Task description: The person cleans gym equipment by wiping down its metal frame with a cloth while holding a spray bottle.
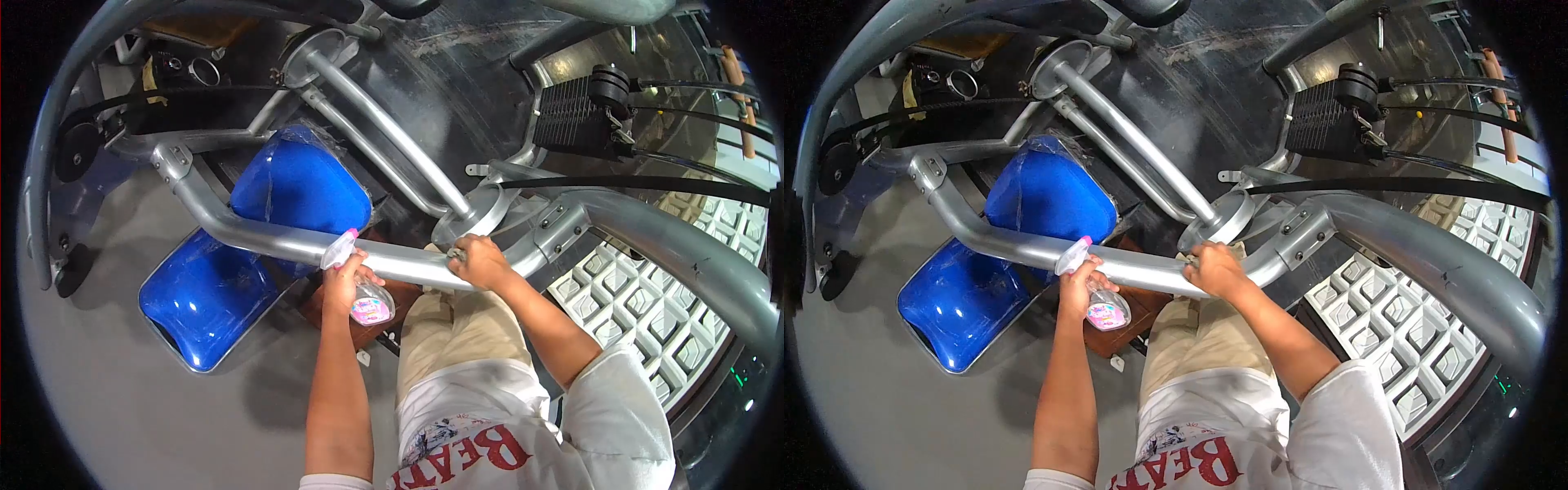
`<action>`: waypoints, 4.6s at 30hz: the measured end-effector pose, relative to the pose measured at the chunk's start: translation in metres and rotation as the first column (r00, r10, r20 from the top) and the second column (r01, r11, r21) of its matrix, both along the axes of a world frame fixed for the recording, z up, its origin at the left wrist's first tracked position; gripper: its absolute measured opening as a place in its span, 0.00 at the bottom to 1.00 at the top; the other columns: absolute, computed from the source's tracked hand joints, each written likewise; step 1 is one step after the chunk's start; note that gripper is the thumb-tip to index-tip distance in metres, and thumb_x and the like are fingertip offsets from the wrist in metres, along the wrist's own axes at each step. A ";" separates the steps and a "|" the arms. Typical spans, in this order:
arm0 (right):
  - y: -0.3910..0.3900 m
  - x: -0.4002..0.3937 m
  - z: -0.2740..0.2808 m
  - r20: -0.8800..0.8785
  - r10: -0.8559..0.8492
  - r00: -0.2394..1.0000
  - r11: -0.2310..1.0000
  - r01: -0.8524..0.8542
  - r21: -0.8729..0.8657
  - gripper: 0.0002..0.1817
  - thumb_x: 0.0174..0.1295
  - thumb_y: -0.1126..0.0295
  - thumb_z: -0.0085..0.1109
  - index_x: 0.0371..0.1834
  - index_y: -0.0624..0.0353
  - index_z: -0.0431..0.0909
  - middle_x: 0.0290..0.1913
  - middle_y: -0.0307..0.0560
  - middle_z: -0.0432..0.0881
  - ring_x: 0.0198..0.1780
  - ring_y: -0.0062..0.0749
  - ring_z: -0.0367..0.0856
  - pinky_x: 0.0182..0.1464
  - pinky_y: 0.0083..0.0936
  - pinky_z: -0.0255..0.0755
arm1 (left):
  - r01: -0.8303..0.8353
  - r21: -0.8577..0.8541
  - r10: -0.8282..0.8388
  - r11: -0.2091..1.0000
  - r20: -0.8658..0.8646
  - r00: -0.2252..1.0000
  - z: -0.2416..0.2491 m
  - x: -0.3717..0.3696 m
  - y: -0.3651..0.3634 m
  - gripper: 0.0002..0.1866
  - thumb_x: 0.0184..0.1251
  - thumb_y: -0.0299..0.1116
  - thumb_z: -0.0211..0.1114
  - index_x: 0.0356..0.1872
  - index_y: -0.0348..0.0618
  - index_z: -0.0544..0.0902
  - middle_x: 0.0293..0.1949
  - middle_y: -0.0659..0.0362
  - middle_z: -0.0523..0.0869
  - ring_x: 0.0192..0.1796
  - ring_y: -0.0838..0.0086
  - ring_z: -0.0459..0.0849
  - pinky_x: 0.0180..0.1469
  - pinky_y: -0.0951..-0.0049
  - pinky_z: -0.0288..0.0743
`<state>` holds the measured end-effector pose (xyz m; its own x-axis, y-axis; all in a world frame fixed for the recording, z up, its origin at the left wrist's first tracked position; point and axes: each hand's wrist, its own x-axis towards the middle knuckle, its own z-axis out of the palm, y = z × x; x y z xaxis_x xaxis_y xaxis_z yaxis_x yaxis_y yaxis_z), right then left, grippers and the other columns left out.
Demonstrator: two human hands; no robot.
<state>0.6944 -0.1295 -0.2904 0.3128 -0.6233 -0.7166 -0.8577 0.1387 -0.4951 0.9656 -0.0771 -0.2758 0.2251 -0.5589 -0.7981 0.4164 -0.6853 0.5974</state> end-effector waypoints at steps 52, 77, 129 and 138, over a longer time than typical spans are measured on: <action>-0.034 0.060 -0.019 0.346 0.149 0.927 0.980 -0.184 0.071 0.16 0.52 0.64 0.65 0.43 0.58 0.87 0.42 0.60 0.87 0.48 0.54 0.85 0.55 0.39 0.77 | 0.040 0.014 -0.039 0.999 -0.057 0.998 -0.005 0.006 -0.001 0.23 0.63 0.29 0.60 0.60 0.33 0.73 0.38 0.53 0.79 0.23 0.68 0.82 0.28 0.61 0.84; -0.046 0.092 -0.033 0.315 0.265 0.911 0.959 -0.284 0.015 0.19 0.48 0.67 0.62 0.43 0.65 0.85 0.42 0.67 0.85 0.49 0.59 0.83 0.56 0.43 0.75 | 0.055 0.072 -0.055 0.996 -0.011 0.998 0.003 0.001 -0.004 0.13 0.62 0.30 0.60 0.45 0.31 0.77 0.31 0.53 0.80 0.21 0.66 0.83 0.27 0.62 0.83; -0.027 0.081 -0.057 0.114 0.209 0.971 0.978 -0.209 -0.012 0.19 0.53 0.66 0.60 0.46 0.63 0.85 0.41 0.67 0.85 0.49 0.57 0.84 0.57 0.41 0.76 | 0.005 0.080 0.001 0.997 -0.067 0.998 0.000 0.003 -0.002 0.11 0.62 0.30 0.61 0.41 0.32 0.76 0.27 0.53 0.79 0.22 0.64 0.82 0.27 0.59 0.84; -0.041 0.078 -0.013 0.098 0.284 0.954 0.950 -0.293 0.103 0.17 0.53 0.69 0.60 0.45 0.64 0.86 0.45 0.68 0.84 0.52 0.58 0.83 0.57 0.40 0.76 | 0.011 0.074 -0.006 0.997 -0.065 0.998 0.007 0.002 -0.006 0.09 0.61 0.30 0.61 0.38 0.35 0.76 0.22 0.50 0.79 0.21 0.62 0.83 0.27 0.61 0.84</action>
<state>0.7725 -0.1709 -0.3035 0.5274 -0.4127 -0.7426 -0.8269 -0.0488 -0.5602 0.9673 -0.0834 -0.2685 0.1673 -0.4991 -0.8503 0.4466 -0.7305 0.5167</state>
